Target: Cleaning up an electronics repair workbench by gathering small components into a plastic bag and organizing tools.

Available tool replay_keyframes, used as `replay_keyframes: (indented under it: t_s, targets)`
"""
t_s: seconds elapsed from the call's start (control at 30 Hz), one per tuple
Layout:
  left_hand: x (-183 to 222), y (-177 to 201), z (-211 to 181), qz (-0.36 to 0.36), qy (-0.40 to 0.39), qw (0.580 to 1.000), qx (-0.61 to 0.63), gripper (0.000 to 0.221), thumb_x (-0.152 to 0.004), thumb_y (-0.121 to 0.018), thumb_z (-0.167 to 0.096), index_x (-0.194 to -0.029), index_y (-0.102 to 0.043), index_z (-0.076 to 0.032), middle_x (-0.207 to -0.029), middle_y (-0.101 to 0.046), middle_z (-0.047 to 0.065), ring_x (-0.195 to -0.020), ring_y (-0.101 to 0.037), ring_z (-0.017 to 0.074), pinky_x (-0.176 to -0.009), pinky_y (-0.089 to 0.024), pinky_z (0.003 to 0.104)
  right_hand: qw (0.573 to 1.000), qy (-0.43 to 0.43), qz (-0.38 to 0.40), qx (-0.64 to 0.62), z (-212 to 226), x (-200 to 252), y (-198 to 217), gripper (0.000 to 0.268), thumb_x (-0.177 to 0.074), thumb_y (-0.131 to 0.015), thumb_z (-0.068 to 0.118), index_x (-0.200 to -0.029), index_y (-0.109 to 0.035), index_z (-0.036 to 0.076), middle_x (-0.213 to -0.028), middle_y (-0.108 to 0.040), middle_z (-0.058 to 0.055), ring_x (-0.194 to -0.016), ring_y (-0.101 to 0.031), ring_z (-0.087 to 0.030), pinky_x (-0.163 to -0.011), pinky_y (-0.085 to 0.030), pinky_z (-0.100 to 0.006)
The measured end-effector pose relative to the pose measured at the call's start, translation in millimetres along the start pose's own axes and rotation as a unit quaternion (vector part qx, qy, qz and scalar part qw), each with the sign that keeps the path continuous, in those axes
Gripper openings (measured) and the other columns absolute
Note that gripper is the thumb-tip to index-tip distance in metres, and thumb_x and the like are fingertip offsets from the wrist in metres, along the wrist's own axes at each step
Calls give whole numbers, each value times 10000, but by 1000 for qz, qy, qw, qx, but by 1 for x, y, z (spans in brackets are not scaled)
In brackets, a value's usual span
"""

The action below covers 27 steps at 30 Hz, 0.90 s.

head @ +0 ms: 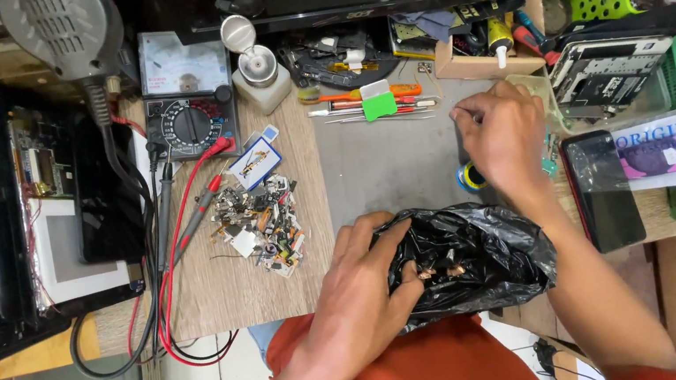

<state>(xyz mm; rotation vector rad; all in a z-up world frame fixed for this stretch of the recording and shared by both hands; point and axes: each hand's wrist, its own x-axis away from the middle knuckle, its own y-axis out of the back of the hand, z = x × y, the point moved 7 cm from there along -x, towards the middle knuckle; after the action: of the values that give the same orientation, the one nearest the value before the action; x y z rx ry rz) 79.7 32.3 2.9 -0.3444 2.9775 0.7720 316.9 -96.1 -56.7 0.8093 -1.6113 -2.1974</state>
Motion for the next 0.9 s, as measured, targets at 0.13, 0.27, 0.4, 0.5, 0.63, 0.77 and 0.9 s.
replay_keyframes:
  t_s: [0.13, 0.27, 0.4, 0.5, 0.63, 0.77, 0.9]
  targets:
    - [1, -1, -3, 5, 4, 1000, -1, 479, -865, -608, -111, -1335, -600, -16, -1295, -554, 182, -1136, -526, 392, -1003, -451, 474, 999, -22, 42, 17, -8, -3, -6, 41, -907, -794, 112, -942, -797, 92, -1044, -728, -170, -1011, -638, -387, -900, -472, -535]
    - [-1, -1, -4, -2, 4, 1000, -2, 463, -877, -612, -112, -1326, -601, -1, -1285, -548, 183, -1139, -526, 393, -988, -460, 483, 984, -56, 123, -119, 11, 4, 44, 75, -919, -728, 97, -987, -753, 112, -910, -637, -60, -819, -557, -220, -794, -452, -396]
    - [-6, -5, -5, 0, 9, 1000, 10, 460, -886, -603, -123, -1330, -594, -6, -1284, -541, 188, -1138, -526, 397, -996, -458, 485, 930, -1, 278, -241, 46, 50, 111, 90, -845, -783, 274, -892, -830, 213, -858, -787, 56, -714, -735, -53, -625, -646, -214]
    - [-9, -8, -6, 6, 6, 1000, 15, 462, -888, -604, -110, -1337, -586, -2, -1290, -532, 195, -1152, -525, 401, -1021, -444, 465, 940, 114, 236, -220, 81, 68, 124, 70, -775, -853, 229, -796, -790, 208, -699, -715, 86, -644, -629, -89, -834, -453, -298]
    - [-11, -12, -7, 20, 13, 1000, 18, 472, -908, -597, -128, -1362, -574, 1, -1297, -529, 192, -1176, -528, 399, -1039, -443, 475, 926, 110, 242, -266, 62, 51, 114, 169, -858, -765, 217, -1016, -824, 208, -933, -841, 41, -871, -761, -97, -962, -498, -348]
    - [-6, -16, -5, 24, 26, 999, 18, 476, -900, -591, -128, -1366, -579, -30, -1313, -538, 204, -1215, -520, 405, -1063, -434, 484, 980, -14, 158, -121, 16, 14, 76, 207, -949, -733, 153, -1145, -794, 120, -1038, -775, -86, -801, -707, -197, -712, -581, -369]
    - [-4, -12, -3, 10, 19, 1000, 21, 488, -892, -597, -108, -1373, -573, -31, -1298, -537, 202, -1206, -535, 404, -1081, -425, 468, 990, 14, 122, 65, 7, 2, 36, 241, -934, -805, 174, -1174, -806, 146, -969, -784, -145, -748, -754, -353, -651, -629, -549]
